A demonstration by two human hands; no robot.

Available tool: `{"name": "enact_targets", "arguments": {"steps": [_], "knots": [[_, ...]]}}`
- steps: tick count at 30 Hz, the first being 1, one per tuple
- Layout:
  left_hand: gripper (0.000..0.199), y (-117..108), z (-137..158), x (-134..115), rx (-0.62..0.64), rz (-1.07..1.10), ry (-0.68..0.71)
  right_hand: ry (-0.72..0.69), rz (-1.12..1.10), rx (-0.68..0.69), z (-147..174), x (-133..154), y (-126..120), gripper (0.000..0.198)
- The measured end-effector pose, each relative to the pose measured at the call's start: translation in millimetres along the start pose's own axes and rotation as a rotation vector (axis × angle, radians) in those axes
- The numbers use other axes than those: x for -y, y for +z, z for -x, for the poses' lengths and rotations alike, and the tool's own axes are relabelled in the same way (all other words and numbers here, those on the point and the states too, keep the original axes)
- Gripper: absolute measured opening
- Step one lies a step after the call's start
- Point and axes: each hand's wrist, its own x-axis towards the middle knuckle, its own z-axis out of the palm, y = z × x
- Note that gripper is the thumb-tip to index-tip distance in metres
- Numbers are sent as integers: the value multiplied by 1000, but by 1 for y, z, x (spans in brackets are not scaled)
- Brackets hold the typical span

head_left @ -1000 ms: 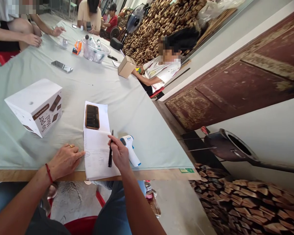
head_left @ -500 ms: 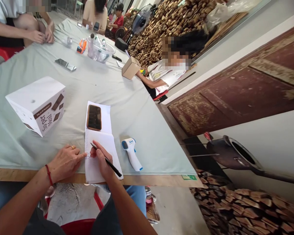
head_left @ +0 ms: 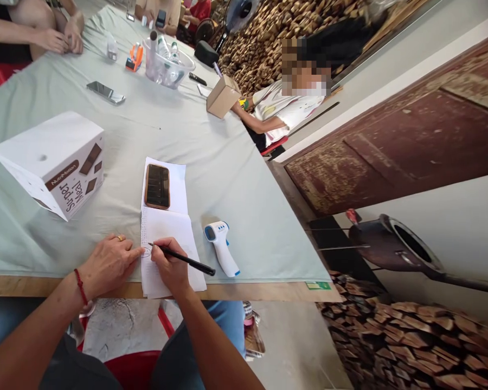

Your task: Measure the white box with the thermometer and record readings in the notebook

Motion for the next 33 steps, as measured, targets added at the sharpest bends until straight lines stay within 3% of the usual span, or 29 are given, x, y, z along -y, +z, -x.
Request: {"name": "enact_targets", "arguments": {"steps": [4, 33], "knots": [[21, -1, 0, 0, 15, -11, -8, -64, 45, 22, 1, 4, 1, 9], [22, -4, -4, -1, 100, -74, 13, -37, 71, 67, -2, 1, 0, 14]]}}
